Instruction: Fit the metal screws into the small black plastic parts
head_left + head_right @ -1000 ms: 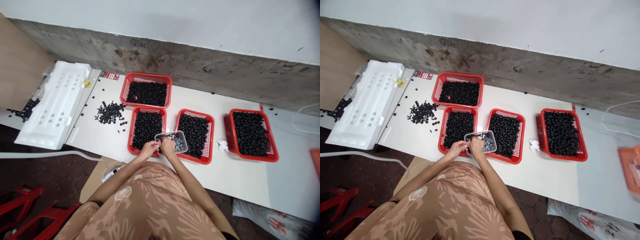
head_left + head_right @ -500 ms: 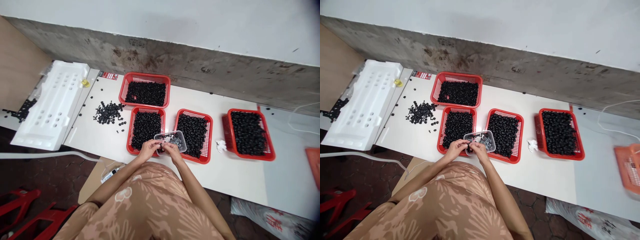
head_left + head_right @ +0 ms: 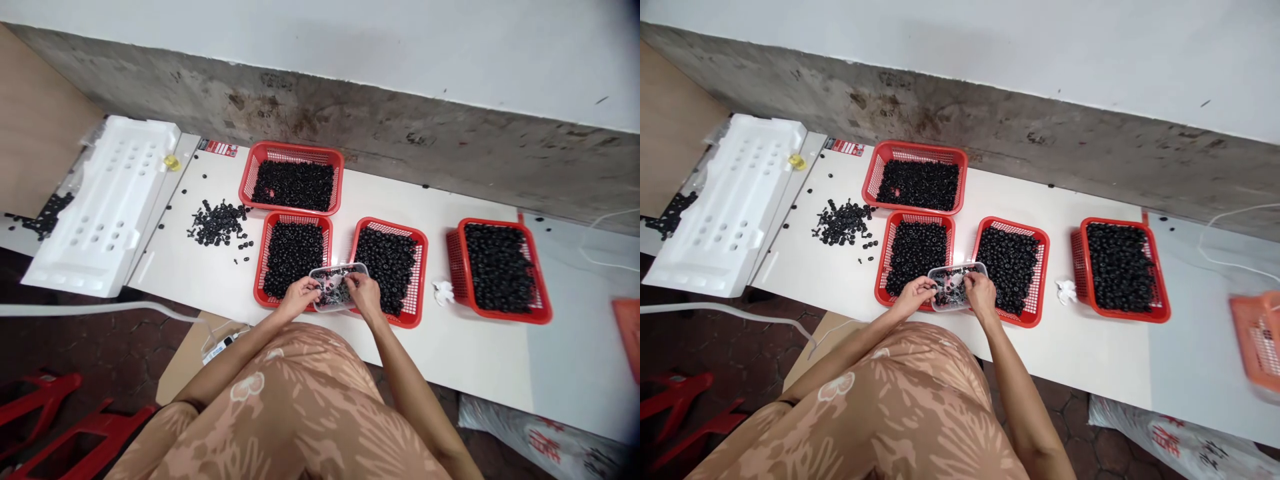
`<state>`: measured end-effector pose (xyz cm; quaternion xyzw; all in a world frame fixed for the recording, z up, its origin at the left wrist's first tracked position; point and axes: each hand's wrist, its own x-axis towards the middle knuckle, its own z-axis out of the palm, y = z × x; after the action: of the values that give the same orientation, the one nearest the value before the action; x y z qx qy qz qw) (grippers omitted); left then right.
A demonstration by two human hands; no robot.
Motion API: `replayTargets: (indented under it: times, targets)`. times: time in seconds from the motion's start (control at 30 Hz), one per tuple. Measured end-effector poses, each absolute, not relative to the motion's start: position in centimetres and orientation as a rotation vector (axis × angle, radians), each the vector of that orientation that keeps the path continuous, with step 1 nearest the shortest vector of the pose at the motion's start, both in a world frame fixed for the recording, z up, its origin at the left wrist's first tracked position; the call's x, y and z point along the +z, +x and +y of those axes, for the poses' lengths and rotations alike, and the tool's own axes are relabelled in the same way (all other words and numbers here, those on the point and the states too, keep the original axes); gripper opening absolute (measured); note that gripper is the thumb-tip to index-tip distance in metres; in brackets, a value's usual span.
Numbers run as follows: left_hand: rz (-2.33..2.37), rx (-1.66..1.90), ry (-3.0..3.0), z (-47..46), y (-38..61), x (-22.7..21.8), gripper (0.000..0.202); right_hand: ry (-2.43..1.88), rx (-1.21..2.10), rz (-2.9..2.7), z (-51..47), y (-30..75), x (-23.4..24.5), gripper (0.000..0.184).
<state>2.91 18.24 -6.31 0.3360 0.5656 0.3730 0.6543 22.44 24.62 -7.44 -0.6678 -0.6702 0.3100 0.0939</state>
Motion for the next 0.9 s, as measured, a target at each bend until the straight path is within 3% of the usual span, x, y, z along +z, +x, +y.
replayTargets:
  times: [0.33,0.47,0.63,0.9]
  targets:
    - [1.306,0.679,0.737,18.5,3.2,-6.6,0.021,-2.032,0.718,-2.586,25.3,20.0,-8.8,0.029]
    - [1.216,0.746,0.551,18.6,3.3,-5.9,0.03,-1.959,0.743,-2.621,25.4,19.8,-9.1,0.029]
    - [1.133,0.819,0.449,18.7,2.9,-4.8,0.04,-1.761,0.969,-2.233,24.7,20.4,-7.6,0.023]
    - [1.142,0.898,0.439,18.7,2.8,-4.3,0.04,-1.582,1.541,-1.505,21.4,21.0,-4.7,0.034]
